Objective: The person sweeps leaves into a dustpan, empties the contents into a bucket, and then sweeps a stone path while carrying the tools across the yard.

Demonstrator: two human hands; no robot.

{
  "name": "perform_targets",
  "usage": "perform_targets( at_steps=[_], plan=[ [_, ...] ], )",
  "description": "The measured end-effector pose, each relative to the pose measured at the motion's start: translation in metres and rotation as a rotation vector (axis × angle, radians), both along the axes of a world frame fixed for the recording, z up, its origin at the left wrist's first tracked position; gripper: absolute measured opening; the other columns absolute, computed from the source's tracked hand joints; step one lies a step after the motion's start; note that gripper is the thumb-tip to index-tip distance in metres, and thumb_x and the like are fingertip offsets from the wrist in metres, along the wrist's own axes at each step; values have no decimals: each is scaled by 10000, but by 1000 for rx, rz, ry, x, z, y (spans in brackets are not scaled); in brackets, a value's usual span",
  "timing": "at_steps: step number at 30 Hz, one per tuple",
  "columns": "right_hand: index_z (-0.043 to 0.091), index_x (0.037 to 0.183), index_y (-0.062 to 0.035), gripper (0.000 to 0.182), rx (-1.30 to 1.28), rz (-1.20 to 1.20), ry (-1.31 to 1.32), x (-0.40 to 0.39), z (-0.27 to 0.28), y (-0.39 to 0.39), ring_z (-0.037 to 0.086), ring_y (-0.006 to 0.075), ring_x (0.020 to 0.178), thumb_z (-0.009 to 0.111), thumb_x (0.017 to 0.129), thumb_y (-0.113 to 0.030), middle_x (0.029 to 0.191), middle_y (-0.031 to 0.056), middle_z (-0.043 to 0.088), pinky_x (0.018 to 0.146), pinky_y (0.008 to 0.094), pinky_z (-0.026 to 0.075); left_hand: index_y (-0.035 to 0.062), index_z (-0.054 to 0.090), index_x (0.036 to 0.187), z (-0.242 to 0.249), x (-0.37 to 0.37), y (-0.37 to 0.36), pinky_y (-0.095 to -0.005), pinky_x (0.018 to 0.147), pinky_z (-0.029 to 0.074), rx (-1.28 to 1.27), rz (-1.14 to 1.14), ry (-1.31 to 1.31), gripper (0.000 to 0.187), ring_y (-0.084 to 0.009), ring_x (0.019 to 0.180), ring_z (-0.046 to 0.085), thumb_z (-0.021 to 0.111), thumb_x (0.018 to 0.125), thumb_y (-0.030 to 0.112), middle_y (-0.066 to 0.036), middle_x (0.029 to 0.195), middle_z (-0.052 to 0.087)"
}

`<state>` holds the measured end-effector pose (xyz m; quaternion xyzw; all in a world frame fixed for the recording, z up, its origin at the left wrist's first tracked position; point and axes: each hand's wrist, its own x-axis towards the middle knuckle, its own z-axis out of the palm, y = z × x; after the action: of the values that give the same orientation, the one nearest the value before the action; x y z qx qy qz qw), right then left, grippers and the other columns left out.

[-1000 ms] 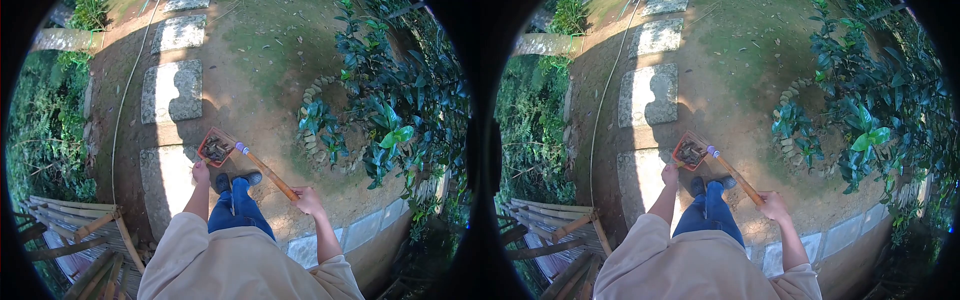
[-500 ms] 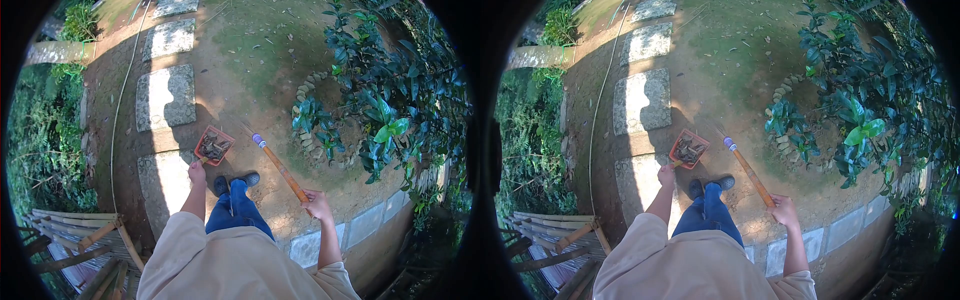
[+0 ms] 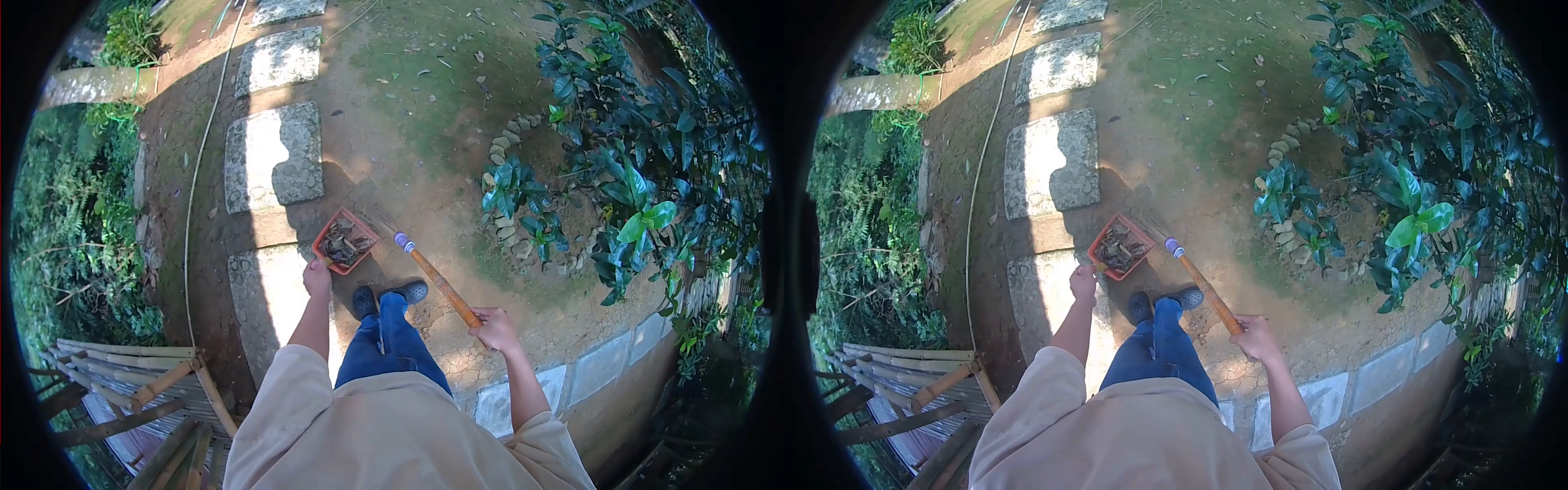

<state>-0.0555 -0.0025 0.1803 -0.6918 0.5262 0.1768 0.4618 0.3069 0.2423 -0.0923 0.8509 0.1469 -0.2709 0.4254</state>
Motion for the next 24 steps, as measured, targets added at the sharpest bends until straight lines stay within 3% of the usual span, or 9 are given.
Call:
perform_targets(
  at_steps=[2, 5, 8, 12, 15, 18, 21, 24],
  plan=[
    [671, 1257, 2, 612, 24, 18, -15, -1, 26, 2, 718, 251, 1025, 770, 667, -124, 1137, 216, 723, 885, 320, 546, 45, 687, 1201, -4, 3, 2, -391, 938, 498, 2, -13, -13, 480, -325, 1055, 666, 647, 840, 358, -162, 1112, 711],
    [672, 1257, 3, 615, 57, 9, -20, -14, 53, -2, 722, 234, 1000, 774, 663, -125, 1134, 206, 726, 855, 310, 552, 34, 640, 803, 9, -2, -8, -303, 675, 562, -76, 104, -147, 138, -142, 728, 591, 616, 852, 162, -37, 769, 581],
    [671, 1260, 7, 630, 60, -55, -5, -18, 72, -7, 709, 186, 972, 787, 650, -100, 1109, 178, 737, 823, 303, 556, 31, 650, 831, 0, 0, -7, -305, 680, 568, -100, 91, -115, 142, -145, 757, 604, 592, 873, 153, -58, 827, 639],
    [670, 1263, 9, 620, 91, -168, 18, -8, 83, -23, 694, 156, 956, 778, 660, -92, 1081, 158, 745, 818, 291, 551, 30, 660, 842, 44, -2, -36, -310, 666, 564, -208, 85, -7, 179, -151, 758, 615, 558, 903, 164, -75, 880, 676],
    [659, 1292, -44, 631, -106, -73, -94, -22, 37, -30, 734, 266, 958, 754, 677, -146, 1108, 190, 736, 834, 332, 556, 33, 670, 858, 43, 1, -45, -311, 642, 555, -170, 57, 14, 208, -154, 732, 615, 540, 929, 179, -73, 881, 674],
    [654, 1307, -82, 640, -167, -14, 20, 20, 53, -43, 732, 291, 943, 755, 681, -165, 1113, 193, 728, 849, 344, 553, 32, 673, 922, 50, 3, -53, -299, 612, 539, -147, 95, 39, 223, -156, 713, 619, 523, 953, 194, -72, 890, 671],
    [661, 1283, -38, 613, -174, 18, -62, 26, 16, -61, 719, 263, 1031, 773, 689, -143, 1142, 180, 726, 873, 316, 551, 26, 656, 1046, 32, 2, -48, -281, 588, 523, -168, 108, 56, 242, -160, 723, 637, 513, 971, 207, -72, 904, 663],
    [676, 1262, -38, 593, -102, 119, 60, 51, 20, -76, 721, 259, 1024, 777, 687, -138, 1138, 167, 732, 880, 322, 551, 13, 620, 1162, 15, -5, -46, -275, 586, 528, -189, 143, 61, 282, -172, 758, 659, 521, 977, 202, -84, 933, 655]
  ],
)
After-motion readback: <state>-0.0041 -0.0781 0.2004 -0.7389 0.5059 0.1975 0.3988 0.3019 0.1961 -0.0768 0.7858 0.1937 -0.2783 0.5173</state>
